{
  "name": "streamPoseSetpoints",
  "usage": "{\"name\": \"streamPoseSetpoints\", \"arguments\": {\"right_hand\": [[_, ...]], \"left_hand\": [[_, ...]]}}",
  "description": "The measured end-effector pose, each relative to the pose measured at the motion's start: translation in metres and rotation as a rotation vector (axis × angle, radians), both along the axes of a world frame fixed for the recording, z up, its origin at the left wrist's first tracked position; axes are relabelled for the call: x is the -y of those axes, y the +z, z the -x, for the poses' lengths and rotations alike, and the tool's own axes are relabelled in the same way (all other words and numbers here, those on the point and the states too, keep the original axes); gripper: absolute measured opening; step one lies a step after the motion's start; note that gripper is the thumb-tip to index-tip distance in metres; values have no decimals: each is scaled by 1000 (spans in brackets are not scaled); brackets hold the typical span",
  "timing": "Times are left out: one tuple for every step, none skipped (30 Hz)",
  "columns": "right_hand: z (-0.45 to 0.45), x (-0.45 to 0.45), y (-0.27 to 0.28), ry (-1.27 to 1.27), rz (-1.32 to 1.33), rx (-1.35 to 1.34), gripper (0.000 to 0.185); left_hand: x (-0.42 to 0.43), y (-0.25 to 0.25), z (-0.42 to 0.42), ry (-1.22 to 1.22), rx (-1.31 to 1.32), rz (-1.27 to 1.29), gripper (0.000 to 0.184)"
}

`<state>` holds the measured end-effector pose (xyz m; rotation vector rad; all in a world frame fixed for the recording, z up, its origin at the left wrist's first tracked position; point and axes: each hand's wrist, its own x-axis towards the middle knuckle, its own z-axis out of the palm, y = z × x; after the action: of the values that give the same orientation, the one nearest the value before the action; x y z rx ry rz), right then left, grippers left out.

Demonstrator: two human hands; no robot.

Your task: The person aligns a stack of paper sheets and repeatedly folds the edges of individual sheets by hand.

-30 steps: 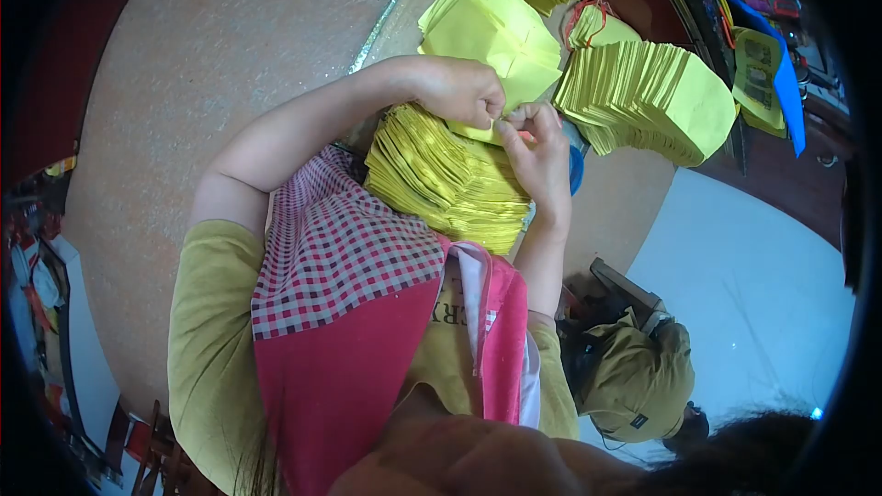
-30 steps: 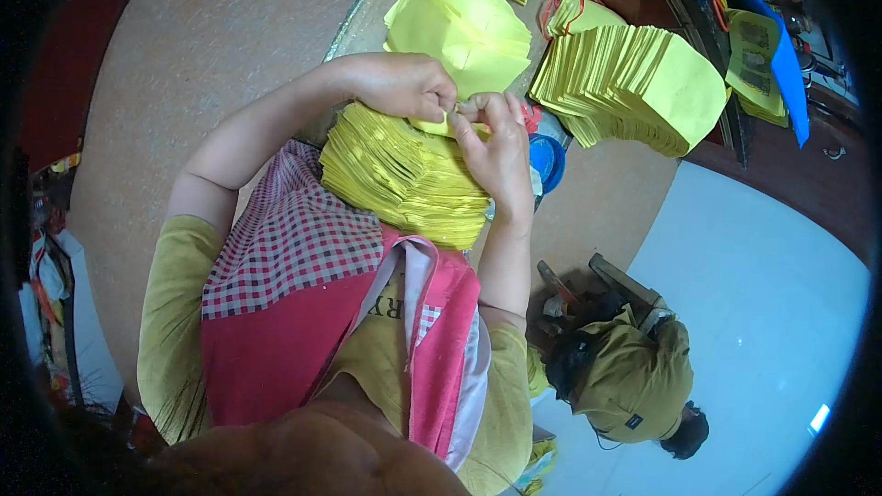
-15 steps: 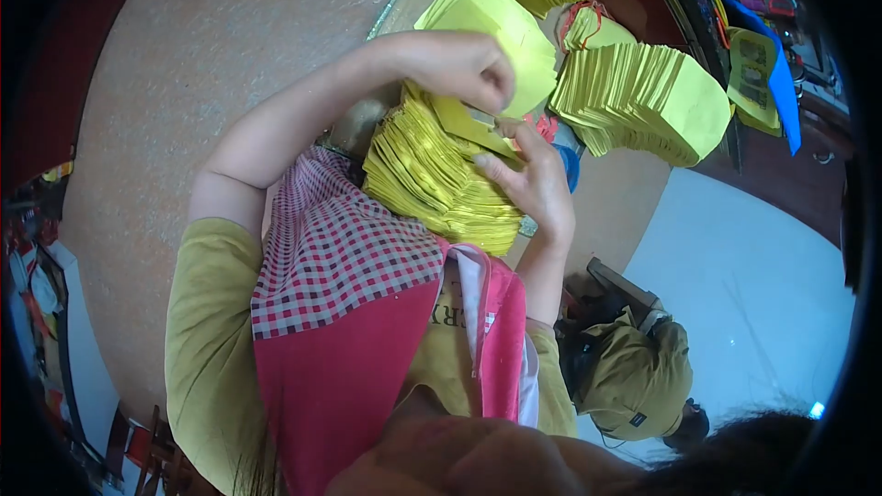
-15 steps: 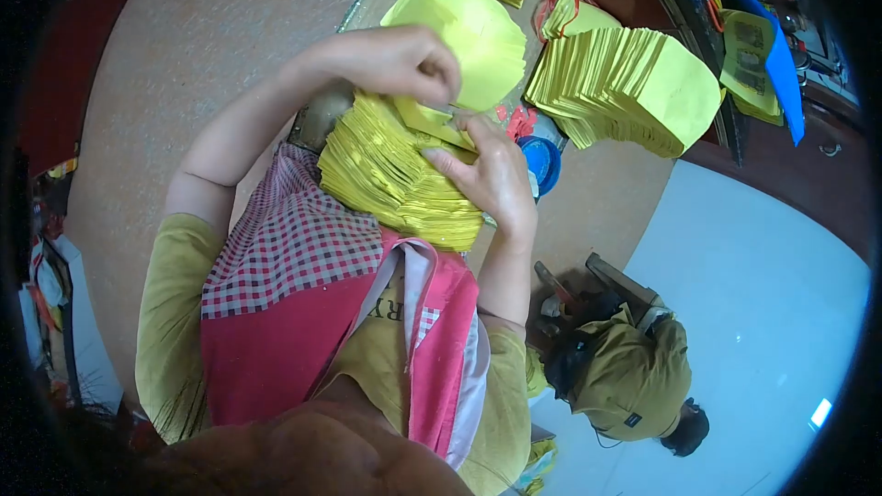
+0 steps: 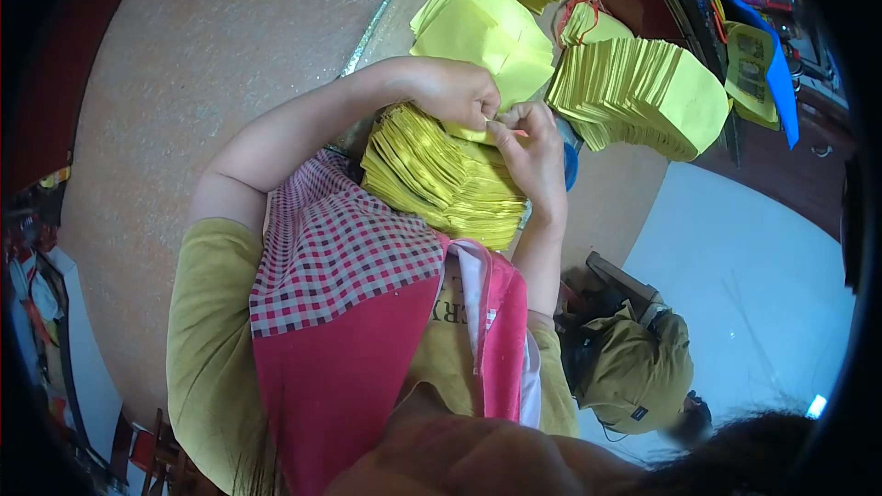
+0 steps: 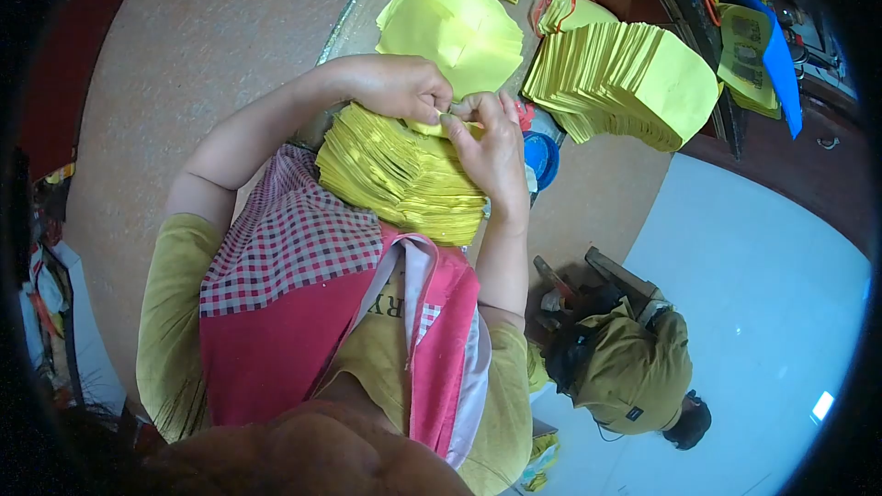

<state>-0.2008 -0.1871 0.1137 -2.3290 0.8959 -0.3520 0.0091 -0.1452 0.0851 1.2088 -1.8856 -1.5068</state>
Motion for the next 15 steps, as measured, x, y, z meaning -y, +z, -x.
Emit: {"name": "streamPoseSetpoints", "arguments": {"right_hand": [[1,-1,2,3,0,0,17],[2,-3,6,43,169,-42,16],[2,-7,12,83,336,-82,15],[3,-13,21,113,418,-141,15],[1,-19,29,110,415,-141,15],[-3,-25,36,182,388,-144,16],[-5,-29,39,253,361,-149,17],[-3,-29,29,286,321,-206,19],[0,-27,19,283,324,-206,19],[3,-24,9,280,265,-246,20],[2,-21,5,284,206,-284,21],[1,-22,12,220,89,-297,24],[0,-20,18,223,86,-295,24],[1,-19,24,161,7,-261,24],[2,-18,28,95,-68,-229,24]], "left_hand": [[2,-7,1,22,-37,48,21],[2,-12,0,47,-73,95,20],[3,-13,-3,53,-73,91,20],[3,-12,-4,59,-66,102,19],[4,-12,-5,62,-59,115,19],[7,-13,-6,57,-60,117,19],[11,-14,-6,163,16,228,19],[14,-14,-6,270,92,341,18],[18,-16,-4,267,92,344,18],[23,-18,-1,471,173,666,19],[26,-18,-1,681,257,986,19],[20,-8,-4,685,225,922,19],[16,-1,-9,685,228,919,19],[12,5,-14,510,45,596,20],[8,12,-19,328,-132,275,22]]}}
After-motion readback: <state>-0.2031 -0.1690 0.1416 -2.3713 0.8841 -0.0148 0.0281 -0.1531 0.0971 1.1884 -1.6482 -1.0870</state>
